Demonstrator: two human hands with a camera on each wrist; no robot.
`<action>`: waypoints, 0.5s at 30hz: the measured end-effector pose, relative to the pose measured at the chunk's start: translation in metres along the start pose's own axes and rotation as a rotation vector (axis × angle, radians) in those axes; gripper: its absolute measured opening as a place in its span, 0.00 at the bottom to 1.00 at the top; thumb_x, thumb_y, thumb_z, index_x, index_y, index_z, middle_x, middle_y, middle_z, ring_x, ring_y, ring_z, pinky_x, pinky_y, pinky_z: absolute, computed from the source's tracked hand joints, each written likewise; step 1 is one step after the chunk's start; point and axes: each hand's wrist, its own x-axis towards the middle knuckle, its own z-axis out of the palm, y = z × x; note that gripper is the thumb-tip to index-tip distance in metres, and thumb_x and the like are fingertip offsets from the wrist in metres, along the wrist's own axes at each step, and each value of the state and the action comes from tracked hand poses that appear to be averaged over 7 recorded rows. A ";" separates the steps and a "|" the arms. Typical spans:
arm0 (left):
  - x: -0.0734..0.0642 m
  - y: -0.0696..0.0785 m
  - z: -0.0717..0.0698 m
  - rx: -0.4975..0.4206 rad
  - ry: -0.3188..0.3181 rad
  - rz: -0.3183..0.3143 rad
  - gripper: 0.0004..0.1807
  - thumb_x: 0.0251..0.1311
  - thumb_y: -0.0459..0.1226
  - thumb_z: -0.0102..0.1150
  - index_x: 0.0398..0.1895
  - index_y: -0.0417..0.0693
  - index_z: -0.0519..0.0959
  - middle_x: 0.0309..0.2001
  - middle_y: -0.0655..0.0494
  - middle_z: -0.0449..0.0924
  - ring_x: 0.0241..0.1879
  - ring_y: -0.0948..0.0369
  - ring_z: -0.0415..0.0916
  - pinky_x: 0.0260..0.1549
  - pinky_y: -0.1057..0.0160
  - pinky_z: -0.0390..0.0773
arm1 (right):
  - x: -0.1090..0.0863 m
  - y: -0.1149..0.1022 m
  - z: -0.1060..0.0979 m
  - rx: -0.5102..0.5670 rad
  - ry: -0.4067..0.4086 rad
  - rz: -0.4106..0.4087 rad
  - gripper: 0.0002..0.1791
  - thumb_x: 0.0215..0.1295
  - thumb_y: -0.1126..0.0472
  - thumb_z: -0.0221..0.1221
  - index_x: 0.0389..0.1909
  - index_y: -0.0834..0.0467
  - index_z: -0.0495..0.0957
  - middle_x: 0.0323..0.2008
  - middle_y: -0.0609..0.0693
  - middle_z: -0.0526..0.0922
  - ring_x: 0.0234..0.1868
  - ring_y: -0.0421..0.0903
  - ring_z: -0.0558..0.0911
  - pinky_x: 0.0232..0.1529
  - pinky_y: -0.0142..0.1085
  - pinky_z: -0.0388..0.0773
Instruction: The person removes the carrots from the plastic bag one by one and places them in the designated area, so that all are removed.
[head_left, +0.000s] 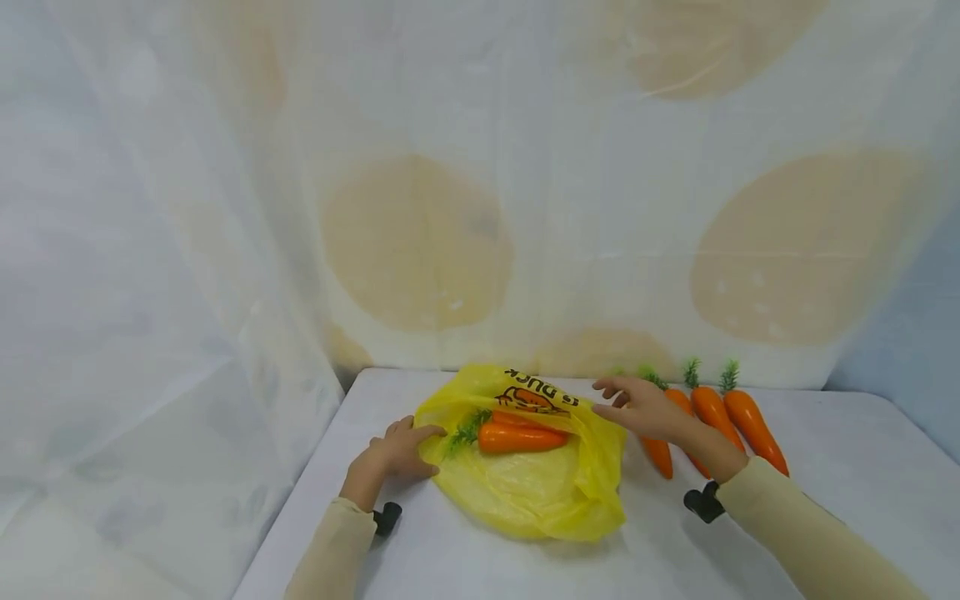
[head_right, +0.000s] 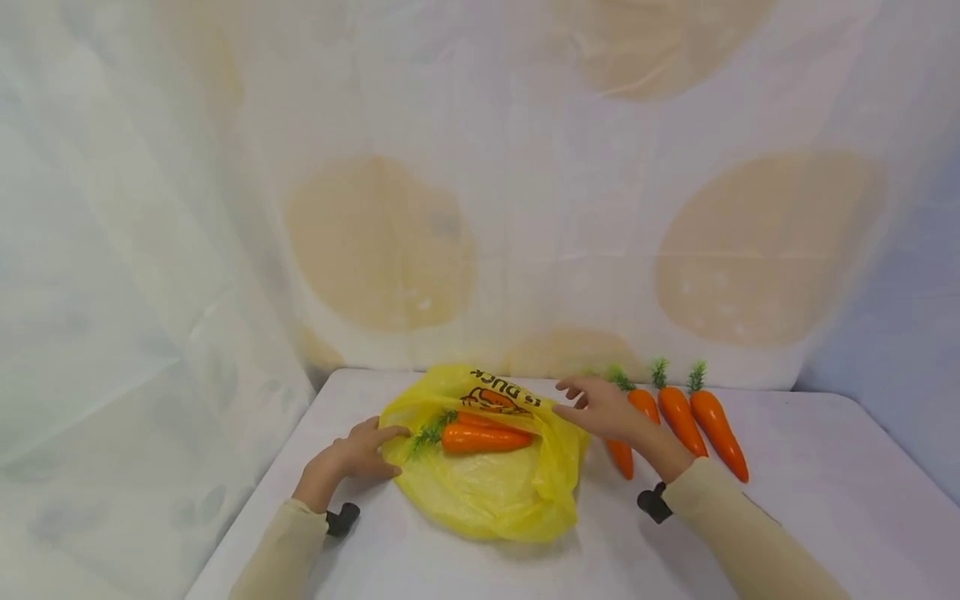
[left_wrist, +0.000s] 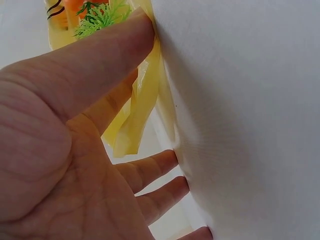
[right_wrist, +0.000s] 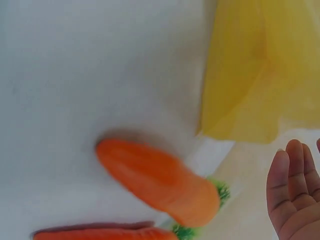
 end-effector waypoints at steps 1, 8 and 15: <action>0.000 0.001 -0.001 0.000 0.000 0.001 0.32 0.54 0.48 0.70 0.64 0.66 0.74 0.72 0.36 0.57 0.71 0.38 0.54 0.58 0.21 0.54 | 0.000 -0.002 0.000 -0.001 0.000 -0.001 0.24 0.67 0.49 0.62 0.57 0.59 0.77 0.51 0.58 0.82 0.44 0.51 0.82 0.43 0.44 0.83; 0.002 0.008 -0.005 -0.002 -0.008 0.000 0.32 0.55 0.48 0.70 0.65 0.65 0.73 0.73 0.35 0.56 0.71 0.36 0.53 0.57 0.20 0.53 | 0.002 -0.015 0.002 -0.046 -0.011 -0.008 0.25 0.65 0.46 0.63 0.56 0.57 0.78 0.48 0.54 0.83 0.43 0.48 0.81 0.44 0.43 0.82; 0.002 0.008 -0.003 0.005 -0.014 -0.007 0.32 0.55 0.47 0.71 0.65 0.64 0.73 0.72 0.35 0.56 0.71 0.36 0.54 0.58 0.21 0.53 | 0.003 -0.023 0.005 -0.069 0.047 -0.046 0.23 0.67 0.49 0.63 0.57 0.59 0.78 0.52 0.56 0.83 0.48 0.52 0.81 0.45 0.45 0.82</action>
